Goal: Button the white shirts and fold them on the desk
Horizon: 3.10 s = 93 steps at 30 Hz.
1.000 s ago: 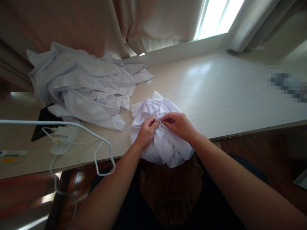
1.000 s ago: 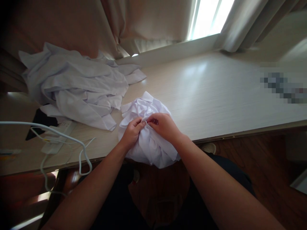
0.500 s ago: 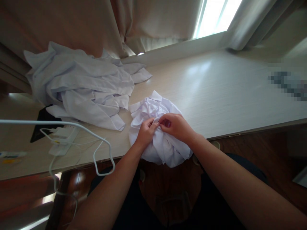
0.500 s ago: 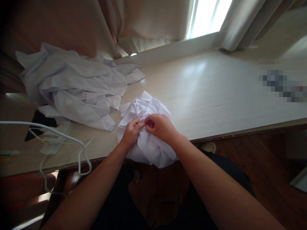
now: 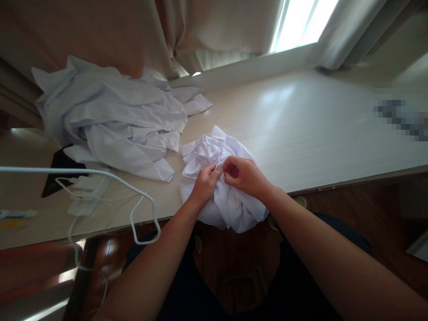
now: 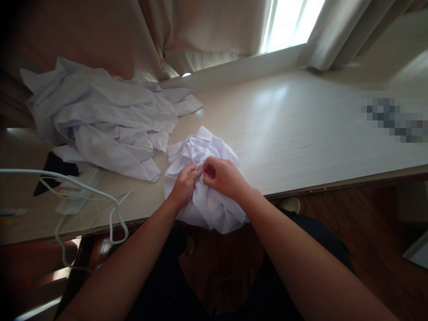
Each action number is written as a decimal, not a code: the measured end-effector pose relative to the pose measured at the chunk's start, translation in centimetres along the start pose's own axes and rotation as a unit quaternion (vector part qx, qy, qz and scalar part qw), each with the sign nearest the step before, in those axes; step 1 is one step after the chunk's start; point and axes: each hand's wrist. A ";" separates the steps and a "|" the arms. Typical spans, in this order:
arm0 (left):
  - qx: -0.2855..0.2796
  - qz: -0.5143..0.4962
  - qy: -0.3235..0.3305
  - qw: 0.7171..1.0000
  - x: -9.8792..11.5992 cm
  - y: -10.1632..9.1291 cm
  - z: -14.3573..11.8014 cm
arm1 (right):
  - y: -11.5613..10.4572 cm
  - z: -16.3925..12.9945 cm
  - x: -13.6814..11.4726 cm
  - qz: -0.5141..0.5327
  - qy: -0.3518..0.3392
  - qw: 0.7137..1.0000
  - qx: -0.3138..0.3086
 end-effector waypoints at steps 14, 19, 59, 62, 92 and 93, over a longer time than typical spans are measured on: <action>0.030 -0.092 -0.032 0.995 0.4 -0.9 -0.2 | -0.2 0.6 0.9 0.109 0.065 0.991 0.045; 0.046 -0.102 -0.038 0.993 0.3 -0.9 -0.4 | -0.4 0.6 1.1 0.100 0.099 0.988 -0.055; 0.278 -0.204 -0.003 0.939 -0.6 -5.1 1.6 | -2.9 0.5 2.5 -0.051 0.125 0.983 0.124; 0.319 -0.208 0.029 0.924 -0.8 -6.7 2.0 | -3.8 0.3 3.7 -0.137 0.133 0.972 0.138; -0.063 0.507 0.197 0.837 2.9 0.8 -2.8 | -4.3 2.1 1.3 0.641 0.192 0.728 0.151; -0.056 0.529 0.166 0.831 2.5 0.9 -2.5 | -4.2 2.2 1.4 0.644 0.188 0.727 0.150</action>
Point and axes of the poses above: each hand's wrist, its own z-axis towards the middle knuckle, its own y-axis out of the palm, x = y × z, and after that the axes turned 10 degrees about z, right-handed
